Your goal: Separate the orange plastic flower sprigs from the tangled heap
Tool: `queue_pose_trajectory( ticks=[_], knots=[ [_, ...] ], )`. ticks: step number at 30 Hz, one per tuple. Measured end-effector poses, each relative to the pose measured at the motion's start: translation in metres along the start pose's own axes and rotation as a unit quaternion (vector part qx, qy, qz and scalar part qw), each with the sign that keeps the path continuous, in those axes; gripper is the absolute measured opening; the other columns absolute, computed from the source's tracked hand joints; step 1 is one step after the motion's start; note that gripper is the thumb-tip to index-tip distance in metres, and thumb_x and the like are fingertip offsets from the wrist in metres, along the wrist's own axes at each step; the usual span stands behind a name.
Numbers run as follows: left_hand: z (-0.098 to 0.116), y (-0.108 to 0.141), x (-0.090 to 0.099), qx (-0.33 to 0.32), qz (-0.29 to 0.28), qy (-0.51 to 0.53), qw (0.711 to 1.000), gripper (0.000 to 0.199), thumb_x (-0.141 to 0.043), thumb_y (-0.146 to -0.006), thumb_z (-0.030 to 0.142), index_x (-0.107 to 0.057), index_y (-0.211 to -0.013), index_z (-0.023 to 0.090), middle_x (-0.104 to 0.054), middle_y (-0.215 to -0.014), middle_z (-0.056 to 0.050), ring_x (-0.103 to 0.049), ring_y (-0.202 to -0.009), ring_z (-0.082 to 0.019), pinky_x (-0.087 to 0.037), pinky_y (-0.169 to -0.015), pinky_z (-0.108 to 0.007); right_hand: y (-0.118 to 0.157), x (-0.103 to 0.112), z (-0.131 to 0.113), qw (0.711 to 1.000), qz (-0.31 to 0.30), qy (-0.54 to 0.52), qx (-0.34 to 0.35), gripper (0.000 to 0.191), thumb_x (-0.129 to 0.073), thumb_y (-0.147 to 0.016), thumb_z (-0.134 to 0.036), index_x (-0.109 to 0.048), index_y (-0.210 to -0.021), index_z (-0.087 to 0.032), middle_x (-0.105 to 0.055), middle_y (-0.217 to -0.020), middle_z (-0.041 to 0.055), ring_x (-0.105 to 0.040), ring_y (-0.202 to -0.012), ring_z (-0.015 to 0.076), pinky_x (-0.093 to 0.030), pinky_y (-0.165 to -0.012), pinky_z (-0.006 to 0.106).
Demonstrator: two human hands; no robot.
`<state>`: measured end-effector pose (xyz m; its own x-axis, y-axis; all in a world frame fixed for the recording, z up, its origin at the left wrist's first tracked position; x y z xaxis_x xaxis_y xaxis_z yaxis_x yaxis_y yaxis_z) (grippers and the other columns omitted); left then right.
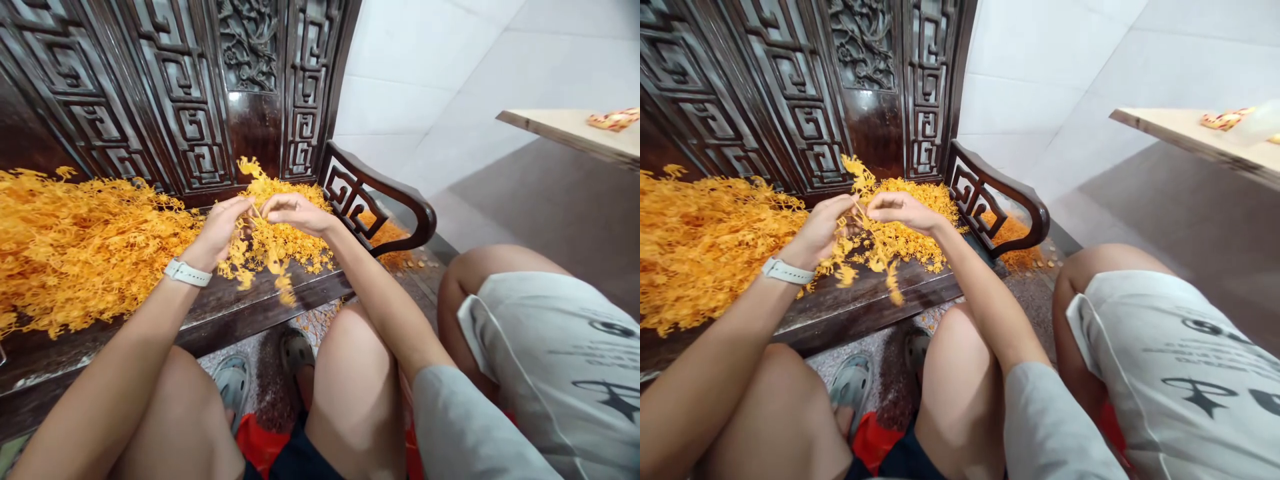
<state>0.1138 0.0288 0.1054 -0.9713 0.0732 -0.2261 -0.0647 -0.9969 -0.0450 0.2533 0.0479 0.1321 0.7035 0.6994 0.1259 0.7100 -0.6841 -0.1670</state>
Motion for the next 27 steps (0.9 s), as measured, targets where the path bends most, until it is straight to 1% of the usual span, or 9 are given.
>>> queue_pose_trajectory(
  ticks=[3,7,10,13,16,19,22,24,27],
  knots=[
    [0.004,0.002,-0.003,-0.058,0.027,-0.051,0.997,0.028,-0.069,-0.092,0.031,-0.063,-0.068,0.018,-0.063,-0.069,-0.002,-0.054,-0.058,-0.011,-0.044,-0.055,-0.022,0.002,0.012,-0.002,0.994,0.108,-0.026,0.004,0.044,-0.086,-0.079,-0.055,-0.061,-0.095,-0.021,-0.066,-0.092,0.0012,-0.063,-0.085,0.0132,-0.053,-0.078,0.027],
    [0.008,0.006,-0.011,-0.14,0.042,-0.16,0.976,0.039,-0.069,-0.094,0.033,-0.058,-0.059,0.019,-0.06,-0.058,-0.002,-0.051,-0.055,-0.011,-0.04,-0.055,-0.024,-0.006,0.005,0.0,0.982,0.186,-0.026,0.023,0.065,-0.086,-0.075,-0.067,-0.055,-0.116,-0.026,-0.065,-0.102,0.0018,-0.064,-0.085,0.0145,-0.053,-0.068,0.026],
    [0.001,0.009,-0.021,-0.138,0.035,-0.213,0.967,0.033,-0.067,-0.095,0.038,-0.063,-0.068,0.02,-0.056,-0.053,0.001,-0.047,-0.048,-0.012,-0.035,-0.05,-0.027,-0.009,0.014,0.006,0.95,0.309,0.002,0.054,0.062,-0.068,-0.084,-0.082,-0.056,-0.106,-0.025,-0.06,-0.093,0.0014,-0.056,-0.073,0.0122,-0.046,-0.058,0.025],
    [-0.004,0.014,-0.033,-0.152,0.018,-0.249,0.956,0.027,-0.063,-0.097,0.041,-0.072,-0.084,0.019,-0.059,-0.058,0.001,-0.048,-0.05,-0.013,-0.032,-0.05,-0.028,-0.005,0.034,0.016,0.909,0.412,0.041,0.051,0.065,-0.05,-0.09,-0.089,-0.053,-0.092,-0.024,-0.049,-0.079,-0.0005,-0.049,-0.066,0.0117,-0.04,-0.056,0.025],
    [-0.007,0.017,-0.039,-0.173,0.013,-0.284,0.943,0.032,-0.061,-0.098,0.043,-0.075,-0.084,0.018,-0.061,-0.064,-0.001,-0.044,-0.054,-0.014,-0.03,-0.053,-0.03,-0.002,0.058,0.023,0.888,0.451,0.082,0.045,0.066,-0.044,-0.092,-0.089,-0.048,-0.081,-0.023,-0.042,-0.071,-0.0017,-0.046,-0.064,0.0123,-0.039,-0.058,0.026],
    [-0.007,0.021,-0.043,-0.187,0.021,-0.322,0.928,0.034,-0.059,-0.099,0.043,-0.073,-0.081,0.018,-0.062,-0.066,-0.002,-0.043,-0.056,-0.014,-0.03,-0.057,-0.031,0.0,0.077,0.02,0.878,0.45,0.144,0.072,0.064,-0.048,-0.097,-0.081,-0.04,-0.071,-0.023,-0.038,-0.068,-0.0017,-0.042,-0.066,0.0127,-0.038,-0.061,0.026],
    [-0.001,0.028,-0.054,-0.222,0.018,-0.399,0.889,0.036,-0.056,-0.1,0.037,-0.065,-0.07,0.019,-0.054,-0.059,0.0,-0.038,-0.055,-0.015,-0.026,-0.059,-0.033,-0.002,0.085,0.023,0.873,0.441,0.193,0.078,0.065,-0.055,-0.099,-0.072,-0.033,-0.064,-0.022,-0.034,-0.066,-0.0025,-0.034,-0.065,0.0117,-0.033,-0.061,0.026],
    [0.001,0.03,-0.061,-0.234,0.013,-0.456,0.859,0.038,-0.053,-0.101,0.032,-0.058,-0.065,0.02,-0.047,-0.055,0.0,-0.034,-0.054,-0.015,-0.021,-0.06,-0.035,-0.002,0.089,0.033,0.873,0.454,0.17,0.049,0.066,-0.057,-0.1,-0.069,-0.029,-0.063,-0.022,-0.029,-0.064,-0.0037,-0.029,-0.062,0.0106,-0.029,-0.057,0.026],
    [0.001,0.027,-0.065,-0.234,0.012,-0.505,0.831,0.036,-0.051,-0.1,0.029,-0.056,-0.065,0.021,-0.048,-0.055,-0.001,-0.034,-0.054,-0.016,-0.019,-0.061,-0.036,-0.004,0.089,0.055,0.869,0.49,0.063,-0.021,0.064,-0.056,-0.101,-0.068,-0.027,-0.066,-0.023,-0.025,-0.059,-0.006,-0.024,-0.054,0.0092,-0.023,-0.05,0.025]
  ],
)
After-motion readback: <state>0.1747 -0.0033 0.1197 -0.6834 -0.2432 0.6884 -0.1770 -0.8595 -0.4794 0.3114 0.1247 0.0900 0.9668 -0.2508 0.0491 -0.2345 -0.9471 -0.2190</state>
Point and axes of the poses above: each hand's wrist, its own y-axis away from the middle knuckle, its own x-axis out of the back of the hand, z = x × y, the point moved 8 cm from there along -y, towards the middle knuckle
